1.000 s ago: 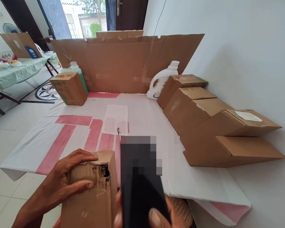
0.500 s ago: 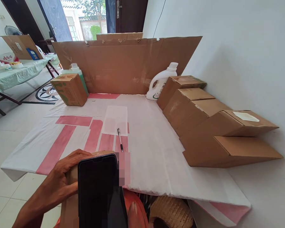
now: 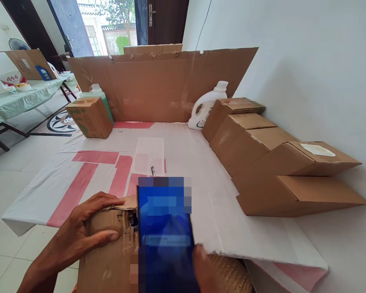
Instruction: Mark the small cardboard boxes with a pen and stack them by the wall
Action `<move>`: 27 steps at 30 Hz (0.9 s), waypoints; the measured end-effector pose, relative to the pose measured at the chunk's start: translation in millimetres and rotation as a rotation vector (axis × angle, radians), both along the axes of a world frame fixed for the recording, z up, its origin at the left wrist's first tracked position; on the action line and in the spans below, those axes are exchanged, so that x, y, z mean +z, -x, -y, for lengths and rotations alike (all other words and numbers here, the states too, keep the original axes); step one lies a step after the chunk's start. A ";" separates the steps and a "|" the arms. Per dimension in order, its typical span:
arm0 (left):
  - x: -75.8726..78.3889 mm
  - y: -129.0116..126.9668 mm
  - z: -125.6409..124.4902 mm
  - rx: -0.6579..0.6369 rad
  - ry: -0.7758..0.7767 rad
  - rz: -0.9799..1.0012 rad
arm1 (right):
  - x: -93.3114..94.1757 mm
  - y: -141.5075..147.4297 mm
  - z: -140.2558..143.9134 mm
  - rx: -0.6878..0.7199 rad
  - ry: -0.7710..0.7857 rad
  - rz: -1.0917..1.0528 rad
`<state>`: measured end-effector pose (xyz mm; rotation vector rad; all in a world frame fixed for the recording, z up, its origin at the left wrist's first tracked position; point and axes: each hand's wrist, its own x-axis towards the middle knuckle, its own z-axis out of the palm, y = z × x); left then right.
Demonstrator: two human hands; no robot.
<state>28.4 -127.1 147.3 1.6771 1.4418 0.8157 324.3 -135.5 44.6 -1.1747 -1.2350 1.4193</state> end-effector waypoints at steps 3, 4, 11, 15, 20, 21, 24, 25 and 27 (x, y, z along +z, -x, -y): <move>-4.7 2.2 0.5 0.045 0.003 -0.011 | -0.7 -6.5 -49.5 -0.147 0.027 -0.007; -6.4 2.9 0.8 0.059 0.007 0.002 | -2.5 -5.1 -66.2 -0.180 0.027 0.018; -18.1 9.2 0.9 0.210 0.041 0.277 | -50.6 11.0 -145.5 -0.314 -0.001 0.409; -29.0 15.0 -0.2 0.263 0.067 0.410 | -75.4 -0.4 -151.3 -0.348 0.007 0.600; -50.2 18.6 -2.4 0.304 -0.002 0.464 | -84.1 -14.1 -145.9 -0.322 -0.015 0.789; -54.5 18.9 -3.1 0.312 -0.024 0.473 | -84.8 -14.9 -145.0 -0.317 -0.030 0.816; -67.0 21.0 -4.9 0.346 -0.067 0.508 | -84.5 -15.1 -140.1 -0.316 -0.086 0.895; -71.5 22.5 -5.0 0.358 -0.072 0.525 | -83.0 -15.0 -136.2 -0.333 -0.099 0.924; -82.2 26.2 -3.6 0.389 -0.070 0.553 | -77.8 -14.2 -121.5 -0.369 -0.154 0.954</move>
